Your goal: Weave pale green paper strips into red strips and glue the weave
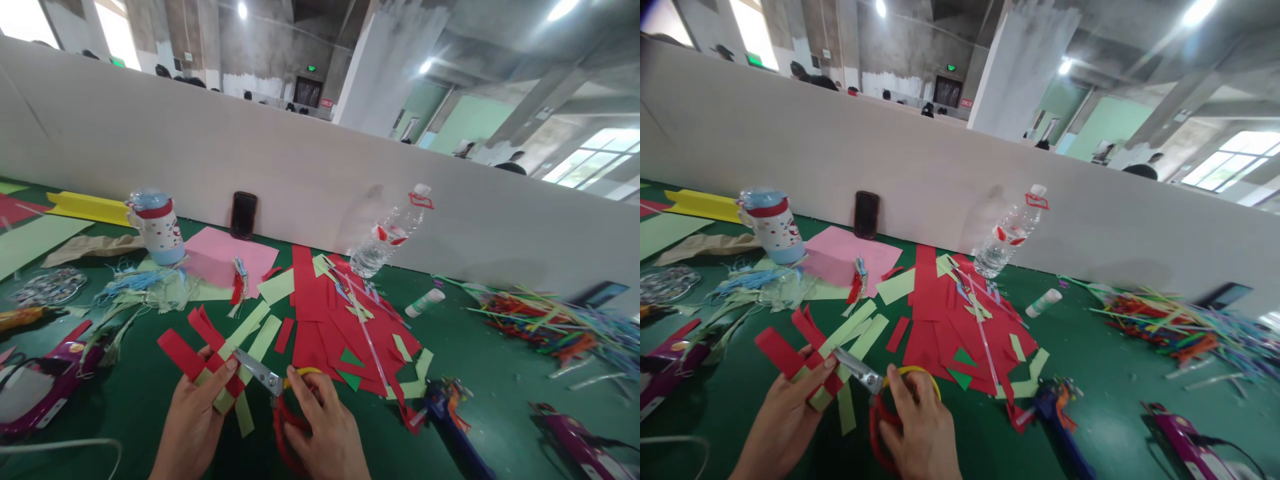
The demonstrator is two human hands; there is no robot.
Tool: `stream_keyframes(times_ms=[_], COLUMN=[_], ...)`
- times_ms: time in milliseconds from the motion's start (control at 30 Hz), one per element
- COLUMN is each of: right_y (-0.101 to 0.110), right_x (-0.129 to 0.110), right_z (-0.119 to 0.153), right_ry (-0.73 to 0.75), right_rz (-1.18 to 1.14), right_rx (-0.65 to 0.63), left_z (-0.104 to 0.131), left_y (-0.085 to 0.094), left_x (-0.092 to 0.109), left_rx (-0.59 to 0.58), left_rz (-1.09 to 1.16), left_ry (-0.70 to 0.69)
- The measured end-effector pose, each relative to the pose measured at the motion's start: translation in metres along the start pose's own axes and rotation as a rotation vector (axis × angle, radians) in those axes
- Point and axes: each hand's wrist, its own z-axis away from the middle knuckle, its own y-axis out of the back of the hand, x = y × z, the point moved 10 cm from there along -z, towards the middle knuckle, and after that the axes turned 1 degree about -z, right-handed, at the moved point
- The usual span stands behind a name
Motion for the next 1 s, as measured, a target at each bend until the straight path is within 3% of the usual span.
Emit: stream_keyframes(times_ms=[300, 500, 600, 733, 833, 933, 1000], right_y=[0.004, 0.022, 0.019, 0.014, 0.024, 0.044, 0.045], right_x=[0.015, 0.062, 0.092, 0.114, 0.103, 0.072, 0.043], right_z=[0.005, 0.019, 0.032, 0.043, 0.036, 0.018, 0.004], right_ry=[-0.093, -0.229, -0.281, -0.292, -0.254, -0.256, -0.247], right_rz=[-0.069, 0.102, 0.158, 0.181, 0.156, 0.008, -0.201], right_rx=[-0.021, 0.094, 0.078, 0.013, -0.008, 0.049, 0.063], left_z=[-0.002, -0.005, -0.003, 0.003, 0.008, 0.014, 0.018], left_y=[0.007, 0.017, 0.022, 0.019, 0.014, 0.007, 0.001], left_x=[-0.001, 0.003, 0.002, -0.011, -0.018, -0.023, -0.024], left_rx=[0.030, 0.066, 0.058, -0.054, -0.109, -0.142, -0.169], left_rz=[-0.024, -0.046, -0.072, -0.162, -0.210, -0.255, -0.268], left_ry=[0.029, 0.061, 0.081, 0.167, 0.187, 0.195, 0.173])
